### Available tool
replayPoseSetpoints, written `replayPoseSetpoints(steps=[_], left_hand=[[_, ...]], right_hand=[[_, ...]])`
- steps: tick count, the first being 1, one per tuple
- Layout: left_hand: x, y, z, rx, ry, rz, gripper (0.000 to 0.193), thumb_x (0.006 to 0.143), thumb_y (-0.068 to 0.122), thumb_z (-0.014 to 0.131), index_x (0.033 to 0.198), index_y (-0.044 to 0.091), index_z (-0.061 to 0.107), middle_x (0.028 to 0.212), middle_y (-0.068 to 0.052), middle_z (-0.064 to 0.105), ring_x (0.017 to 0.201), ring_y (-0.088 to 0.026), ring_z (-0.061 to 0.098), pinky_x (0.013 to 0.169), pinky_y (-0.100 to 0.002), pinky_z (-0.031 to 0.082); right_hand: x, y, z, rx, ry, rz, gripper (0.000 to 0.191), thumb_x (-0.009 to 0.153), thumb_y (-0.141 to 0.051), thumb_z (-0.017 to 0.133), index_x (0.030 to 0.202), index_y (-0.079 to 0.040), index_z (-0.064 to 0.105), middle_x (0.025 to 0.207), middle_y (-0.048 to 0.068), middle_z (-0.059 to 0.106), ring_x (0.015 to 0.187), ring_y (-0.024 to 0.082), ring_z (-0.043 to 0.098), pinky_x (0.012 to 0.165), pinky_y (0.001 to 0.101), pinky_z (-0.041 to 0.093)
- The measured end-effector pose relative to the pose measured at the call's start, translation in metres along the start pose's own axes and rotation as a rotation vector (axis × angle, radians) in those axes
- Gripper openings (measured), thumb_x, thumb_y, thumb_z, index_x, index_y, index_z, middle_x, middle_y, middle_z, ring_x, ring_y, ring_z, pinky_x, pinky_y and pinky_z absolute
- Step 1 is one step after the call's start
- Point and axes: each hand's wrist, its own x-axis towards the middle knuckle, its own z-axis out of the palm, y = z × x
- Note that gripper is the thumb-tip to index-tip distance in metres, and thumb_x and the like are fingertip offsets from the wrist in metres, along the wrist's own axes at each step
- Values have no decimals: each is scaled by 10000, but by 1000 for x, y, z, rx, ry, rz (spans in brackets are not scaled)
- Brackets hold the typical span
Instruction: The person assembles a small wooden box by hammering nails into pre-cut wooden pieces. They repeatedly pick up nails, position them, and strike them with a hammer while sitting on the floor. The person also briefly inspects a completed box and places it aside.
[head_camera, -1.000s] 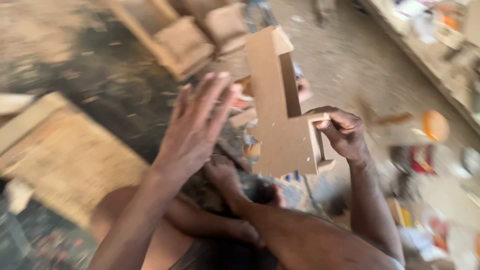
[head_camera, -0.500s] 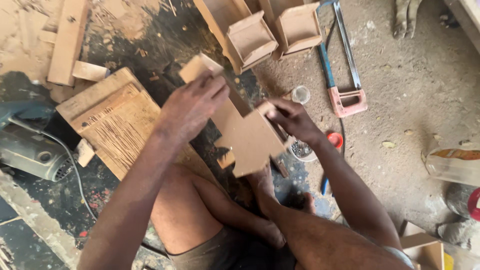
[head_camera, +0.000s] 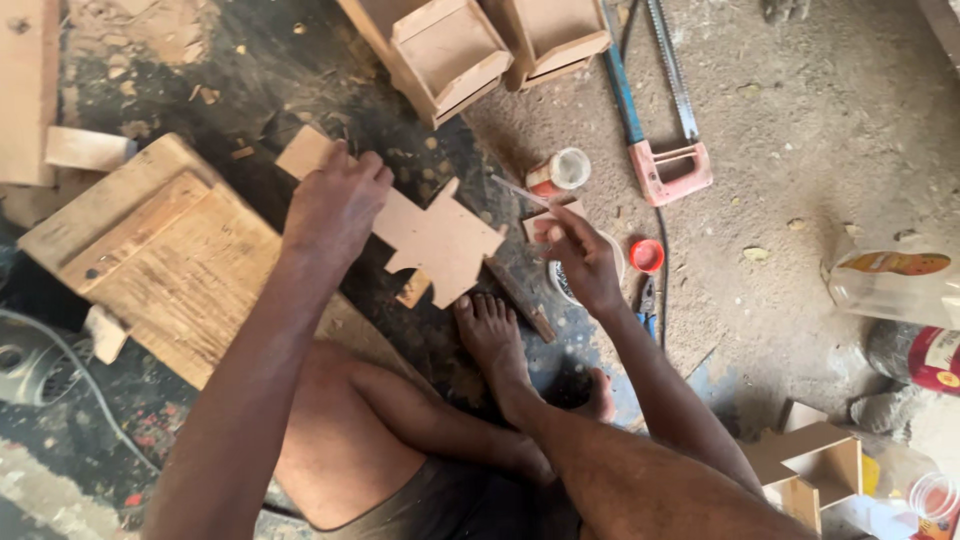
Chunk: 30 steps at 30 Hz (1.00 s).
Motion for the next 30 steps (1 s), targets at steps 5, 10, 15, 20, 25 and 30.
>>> replayPoseSetpoints(steps=[5,10,15,20,25,30], left_hand=[[4,-10,7,21,30,-32,299,808,114,735,1105,117,699,1159,-33,665,1256,-310,611,778,-364,651],[-9,-23,4,-216,137,-81,393,748,2,761,1123,106,707,1214,-30,676,1249,-268,630,770,-387,651],[-25,-15,11,-687,298,-126,556,683,-27,886,1194,125,730,1237,-45,695,1084,-259,684,848,-359,651],[-40,11,38,-1203,279,-192,545,654,-16,889,1158,104,721,1178,-67,698,1062,-254,710,798,-338,651],[-40,30,70,-1162,314,-123,653,619,112,955,1198,55,658,1147,-130,664,1055,-318,654,884,-423,577],[-39,34,77,-1236,353,-41,815,580,132,911,1318,44,579,1213,-168,620,1121,-364,581,946,-443,530]], right_hand=[[-8,14,-18,-173,111,-2,468,1049,-139,629,1477,12,515,1234,133,737,1033,160,705,824,292,595],[-16,2,-14,-295,54,-117,707,966,-205,751,1554,-8,412,1371,174,667,1185,214,699,939,324,630],[-15,-34,-4,-232,-162,-280,1066,854,-334,839,1644,-29,192,1620,223,401,1456,314,484,1116,447,525],[-15,-49,3,-54,-328,-207,971,1004,-417,712,1691,-35,143,1713,228,323,1568,376,401,1274,501,389],[-14,-50,9,-76,-295,-190,954,999,-473,662,1673,-29,153,1675,253,372,1520,372,463,1198,485,491],[-11,-48,29,-160,-245,-270,974,956,-502,677,1649,-29,182,1627,285,398,1458,376,509,1116,471,559]])
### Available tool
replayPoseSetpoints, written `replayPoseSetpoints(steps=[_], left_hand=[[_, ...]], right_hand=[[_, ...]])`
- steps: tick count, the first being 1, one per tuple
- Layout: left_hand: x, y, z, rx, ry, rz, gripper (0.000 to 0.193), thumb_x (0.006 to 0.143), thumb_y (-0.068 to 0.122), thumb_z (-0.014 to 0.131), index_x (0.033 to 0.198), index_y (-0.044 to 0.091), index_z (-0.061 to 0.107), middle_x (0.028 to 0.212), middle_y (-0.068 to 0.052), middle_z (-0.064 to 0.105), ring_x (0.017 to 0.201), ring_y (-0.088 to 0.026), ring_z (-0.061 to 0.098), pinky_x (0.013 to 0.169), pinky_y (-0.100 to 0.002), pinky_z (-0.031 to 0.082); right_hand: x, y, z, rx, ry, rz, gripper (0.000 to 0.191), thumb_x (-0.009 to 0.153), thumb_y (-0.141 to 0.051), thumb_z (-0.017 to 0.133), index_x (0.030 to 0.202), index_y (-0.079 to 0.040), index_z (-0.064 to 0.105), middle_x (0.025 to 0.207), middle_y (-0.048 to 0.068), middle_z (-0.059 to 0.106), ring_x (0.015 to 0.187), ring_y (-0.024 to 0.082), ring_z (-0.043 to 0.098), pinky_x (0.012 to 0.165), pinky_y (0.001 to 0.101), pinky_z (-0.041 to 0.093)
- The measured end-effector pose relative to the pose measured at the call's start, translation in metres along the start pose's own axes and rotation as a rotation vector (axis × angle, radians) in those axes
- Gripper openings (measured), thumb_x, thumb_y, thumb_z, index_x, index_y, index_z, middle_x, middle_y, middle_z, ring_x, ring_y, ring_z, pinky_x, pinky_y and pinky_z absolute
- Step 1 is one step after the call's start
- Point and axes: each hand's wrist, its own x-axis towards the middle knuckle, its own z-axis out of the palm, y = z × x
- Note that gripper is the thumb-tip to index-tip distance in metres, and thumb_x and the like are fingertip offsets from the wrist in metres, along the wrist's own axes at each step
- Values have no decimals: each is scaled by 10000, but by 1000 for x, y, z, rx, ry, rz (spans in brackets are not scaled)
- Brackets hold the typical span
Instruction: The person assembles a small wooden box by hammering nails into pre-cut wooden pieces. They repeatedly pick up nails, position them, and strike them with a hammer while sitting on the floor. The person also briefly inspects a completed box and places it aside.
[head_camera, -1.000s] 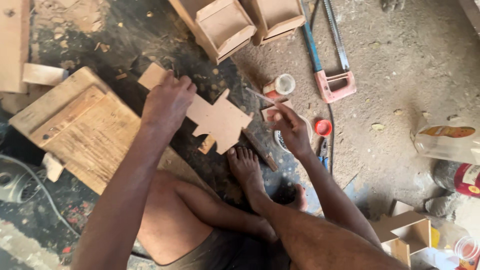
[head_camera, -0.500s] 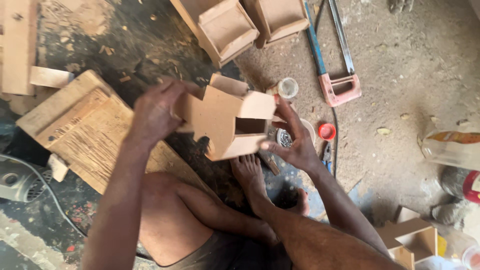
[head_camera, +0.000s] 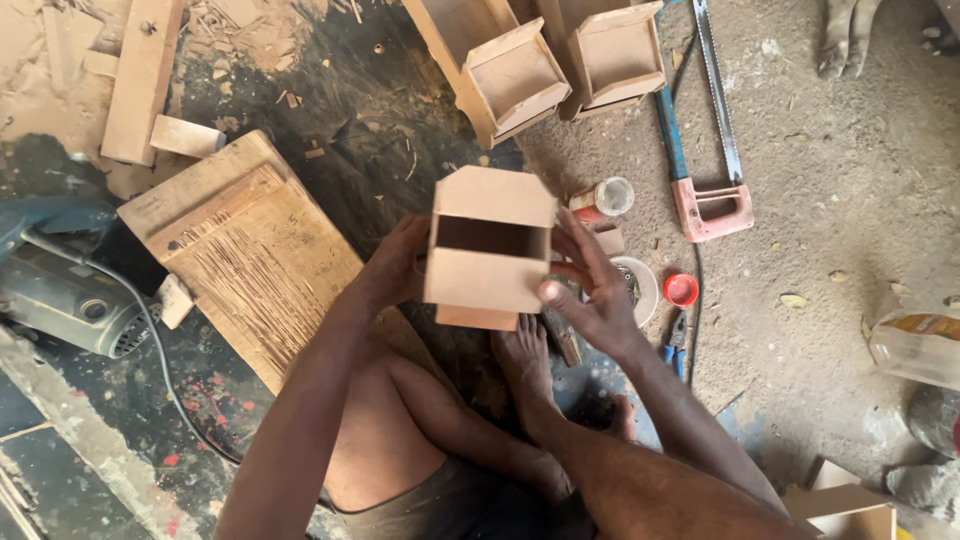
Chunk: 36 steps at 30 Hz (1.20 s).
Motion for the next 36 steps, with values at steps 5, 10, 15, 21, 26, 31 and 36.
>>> replayPoseSetpoints(steps=[5,10,15,21,26,31,36], left_hand=[[5,4,3,-713,49,-501,405,964,302,647,1300,81,598,1250,-40,629,1174,-237,623,938,-436,577],[8,1,11,-1114,55,-699,440,1067,405,523,1295,43,627,1252,-116,644,1100,-205,628,888,-365,577],[1,-3,8,-1266,-2,-669,426,1113,350,565,1295,-20,674,1264,-215,636,1055,-262,641,869,-390,565],[-11,5,-9,50,-83,-65,496,852,82,753,1330,99,618,1362,-177,626,1261,-389,603,1000,-446,533],[-11,7,-7,13,-76,-132,527,833,104,785,1335,149,633,1375,-150,624,1258,-358,622,1000,-436,548],[-15,2,-6,20,-75,-122,574,776,119,829,1316,156,639,1353,-142,632,1247,-356,624,998,-434,550],[-15,-1,-5,-13,-64,-86,559,811,98,806,1336,167,629,1395,-141,609,1258,-348,623,1004,-420,556]], right_hand=[[0,-6,7,-25,22,34,897,997,-462,648,1644,-24,207,1577,313,450,1413,384,551,1063,462,588],[1,-9,8,12,26,11,842,1023,-424,630,1642,-15,232,1540,289,511,1386,356,591,1057,449,603],[-10,6,-9,-24,185,86,762,1033,-408,662,1617,-26,355,1392,217,655,1208,307,672,1033,430,575],[29,40,-61,-886,381,-34,605,893,-419,851,1333,-51,658,1508,237,541,1410,380,516,1150,540,450],[54,39,-61,-1065,212,51,607,723,-431,909,1232,-151,736,1535,191,503,1416,398,447,1150,595,382],[74,35,-57,-1082,103,184,620,659,-441,924,1152,-103,761,1568,153,455,1440,373,393,1046,633,378],[84,32,-59,-1112,50,223,478,690,-495,889,989,-129,817,1588,115,436,1437,350,371,1077,596,361]])
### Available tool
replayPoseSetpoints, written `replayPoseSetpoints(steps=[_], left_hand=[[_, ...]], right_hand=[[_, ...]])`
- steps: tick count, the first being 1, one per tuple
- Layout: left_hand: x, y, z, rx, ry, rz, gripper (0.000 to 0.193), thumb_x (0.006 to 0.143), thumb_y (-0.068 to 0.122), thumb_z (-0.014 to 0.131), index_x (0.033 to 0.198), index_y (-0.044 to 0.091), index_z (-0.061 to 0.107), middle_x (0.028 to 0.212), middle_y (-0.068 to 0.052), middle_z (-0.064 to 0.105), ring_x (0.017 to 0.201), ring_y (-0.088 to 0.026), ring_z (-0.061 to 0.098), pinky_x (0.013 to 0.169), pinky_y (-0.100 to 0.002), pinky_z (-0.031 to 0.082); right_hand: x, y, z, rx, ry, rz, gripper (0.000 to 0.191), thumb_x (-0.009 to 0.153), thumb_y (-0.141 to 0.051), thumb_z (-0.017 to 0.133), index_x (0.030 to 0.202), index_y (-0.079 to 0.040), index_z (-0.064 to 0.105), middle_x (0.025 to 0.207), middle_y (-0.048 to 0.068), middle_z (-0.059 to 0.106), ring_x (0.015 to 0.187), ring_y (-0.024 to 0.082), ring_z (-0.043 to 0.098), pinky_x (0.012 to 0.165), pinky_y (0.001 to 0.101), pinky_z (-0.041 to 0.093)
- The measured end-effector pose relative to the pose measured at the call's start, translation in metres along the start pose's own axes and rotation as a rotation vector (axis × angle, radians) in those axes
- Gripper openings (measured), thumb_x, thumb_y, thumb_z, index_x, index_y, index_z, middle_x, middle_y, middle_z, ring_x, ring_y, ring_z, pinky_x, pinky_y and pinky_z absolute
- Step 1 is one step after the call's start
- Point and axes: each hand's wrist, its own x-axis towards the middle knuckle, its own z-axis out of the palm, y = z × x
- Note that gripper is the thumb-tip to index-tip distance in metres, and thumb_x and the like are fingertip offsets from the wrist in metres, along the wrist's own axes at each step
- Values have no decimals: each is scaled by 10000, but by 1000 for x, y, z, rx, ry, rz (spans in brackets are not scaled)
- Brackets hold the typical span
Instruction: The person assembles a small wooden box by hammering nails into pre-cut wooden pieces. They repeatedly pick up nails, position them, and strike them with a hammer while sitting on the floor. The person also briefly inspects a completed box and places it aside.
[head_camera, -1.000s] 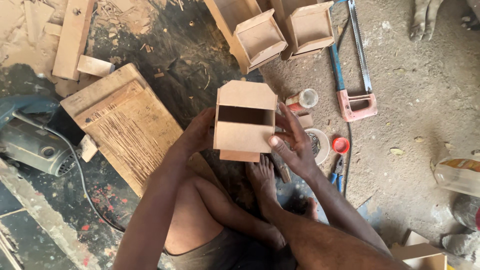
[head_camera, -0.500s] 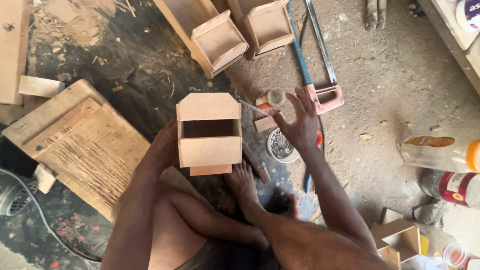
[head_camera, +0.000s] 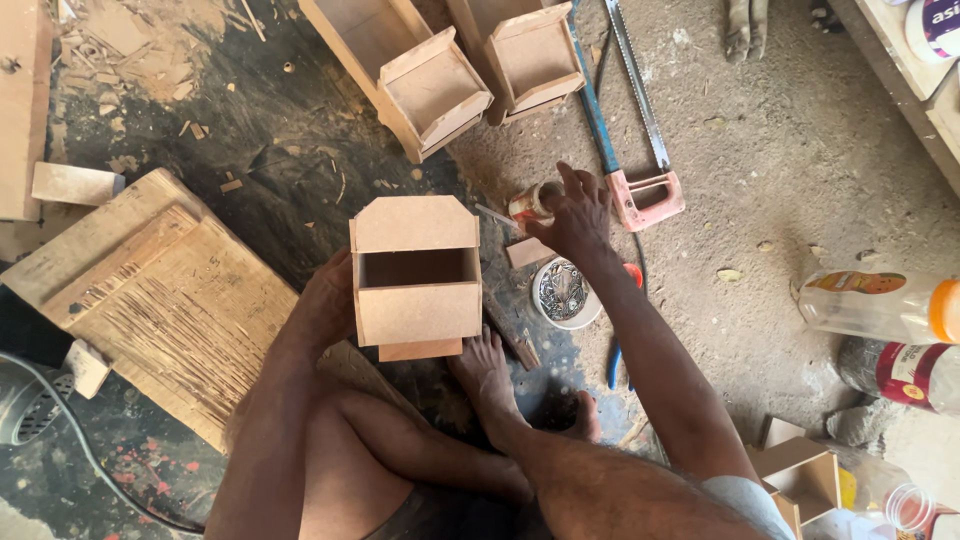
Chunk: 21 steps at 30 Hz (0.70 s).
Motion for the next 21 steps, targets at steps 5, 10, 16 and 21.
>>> replayPoseSetpoints(steps=[5,10,16,21], left_hand=[[-1,1,1,-31,0,-33,552,821,88,788,1343,183,636,1387,-123,615,1259,-330,634,990,-401,572],[0,5,1,18,-18,-89,561,818,102,803,1344,204,638,1363,-117,620,1242,-328,637,984,-402,573],[3,8,0,42,-50,-150,581,779,149,851,1318,210,644,1382,-118,604,1264,-342,605,996,-439,554],[3,5,-1,67,-57,-107,605,758,149,860,1319,219,643,1368,-112,609,1263,-337,619,1004,-429,565]], right_hand=[[4,-3,-1,-23,-74,41,527,684,-526,883,972,-90,813,1545,80,446,1411,337,362,1072,568,342],[6,-4,-1,0,-76,56,582,673,-497,898,1042,-63,779,1469,41,480,1368,315,403,1044,559,369],[3,-5,-6,64,-122,106,517,647,-436,931,1004,-95,778,1482,28,458,1384,322,382,1098,542,359],[-9,5,-12,244,41,66,492,673,-344,946,1070,-132,746,1454,94,512,1383,346,434,1143,536,352]])
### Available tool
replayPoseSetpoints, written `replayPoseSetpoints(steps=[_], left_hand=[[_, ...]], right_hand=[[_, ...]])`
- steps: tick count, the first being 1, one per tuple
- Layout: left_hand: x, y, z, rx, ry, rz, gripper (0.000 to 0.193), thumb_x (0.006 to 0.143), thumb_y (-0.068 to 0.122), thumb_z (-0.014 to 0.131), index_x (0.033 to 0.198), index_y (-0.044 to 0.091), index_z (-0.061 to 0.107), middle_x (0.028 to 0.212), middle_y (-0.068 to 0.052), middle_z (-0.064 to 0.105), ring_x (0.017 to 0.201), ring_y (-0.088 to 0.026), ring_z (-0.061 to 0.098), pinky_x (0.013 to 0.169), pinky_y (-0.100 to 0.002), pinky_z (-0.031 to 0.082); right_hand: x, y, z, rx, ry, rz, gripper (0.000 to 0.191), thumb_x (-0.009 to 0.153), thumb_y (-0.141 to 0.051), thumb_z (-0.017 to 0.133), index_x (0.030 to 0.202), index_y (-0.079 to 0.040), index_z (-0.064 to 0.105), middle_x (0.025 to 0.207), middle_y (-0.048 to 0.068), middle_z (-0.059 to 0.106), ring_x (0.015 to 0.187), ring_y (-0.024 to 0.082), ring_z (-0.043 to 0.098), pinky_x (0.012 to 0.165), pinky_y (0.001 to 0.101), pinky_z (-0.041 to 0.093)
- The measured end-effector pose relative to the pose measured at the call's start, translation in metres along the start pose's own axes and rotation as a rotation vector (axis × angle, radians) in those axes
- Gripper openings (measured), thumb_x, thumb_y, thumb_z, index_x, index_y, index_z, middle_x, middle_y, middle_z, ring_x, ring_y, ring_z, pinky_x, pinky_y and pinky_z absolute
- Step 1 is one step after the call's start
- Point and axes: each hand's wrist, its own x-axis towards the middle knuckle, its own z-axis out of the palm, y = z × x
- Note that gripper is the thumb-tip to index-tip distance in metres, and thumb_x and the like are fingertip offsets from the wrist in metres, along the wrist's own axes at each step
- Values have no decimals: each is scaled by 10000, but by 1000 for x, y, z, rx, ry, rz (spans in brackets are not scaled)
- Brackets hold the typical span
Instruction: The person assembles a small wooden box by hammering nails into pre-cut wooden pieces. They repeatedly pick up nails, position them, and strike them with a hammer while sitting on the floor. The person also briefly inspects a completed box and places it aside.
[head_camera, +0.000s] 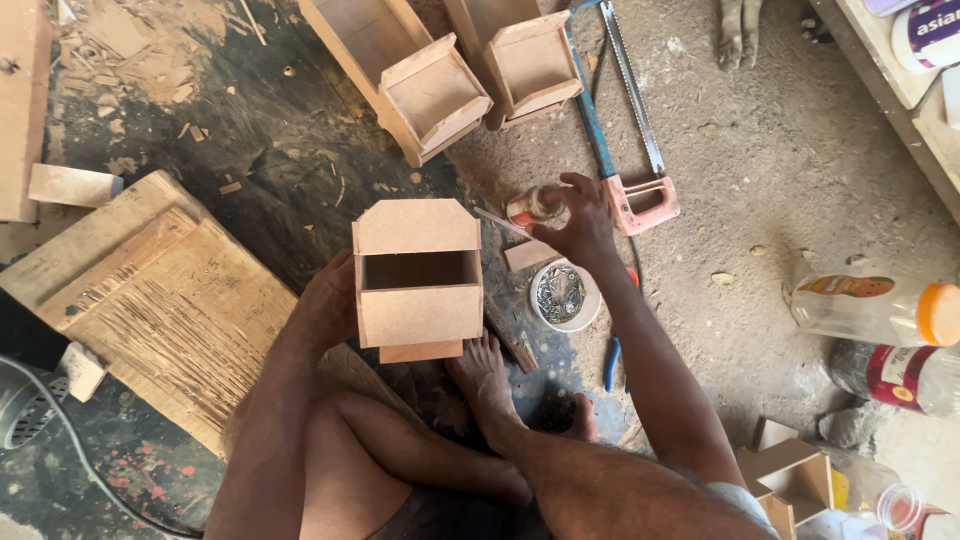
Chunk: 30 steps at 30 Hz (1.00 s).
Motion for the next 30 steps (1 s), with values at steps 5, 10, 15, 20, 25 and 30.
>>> replayPoseSetpoints(steps=[5,10,15,20,25,30], left_hand=[[-1,-3,1,-79,32,77,641,766,101,838,1361,207,623,1404,-120,590,1271,-328,613,990,-413,571],[-2,-5,1,-89,29,65,651,762,91,831,1365,196,611,1380,-98,607,1271,-310,616,994,-408,569],[-3,-8,5,-133,51,76,558,843,127,780,1374,212,630,1398,-96,621,1280,-314,633,1003,-417,582],[5,-19,13,75,33,82,558,812,214,812,1339,178,631,1379,-117,634,1219,-348,633,1010,-440,552],[14,-22,20,161,61,130,696,716,257,868,1349,131,606,1335,-142,649,1220,-396,610,992,-464,535],[8,-15,19,118,67,-68,858,650,229,897,1423,139,536,1378,-168,591,1223,-398,603,984,-479,529]], right_hand=[[-4,11,-5,371,0,-3,468,722,-319,928,1058,-106,681,1461,148,554,1404,323,497,1168,455,403],[-4,11,-4,393,-64,55,396,727,-243,938,995,-101,683,1478,144,546,1398,311,503,1168,448,414],[-12,23,-11,569,-135,227,270,778,-145,884,947,-113,676,1552,99,529,1434,276,480,1120,452,451],[-24,4,-23,882,-73,43,417,867,-113,836,1197,-135,582,1561,122,536,1419,278,553,1146,447,499],[-23,-60,-53,604,-39,-422,855,887,-161,840,1575,-137,333,1571,152,477,1461,310,505,1182,458,500],[-5,-117,-77,376,-294,-430,994,887,-283,795,1648,-177,164,1587,97,511,1504,338,426,1137,492,421]])
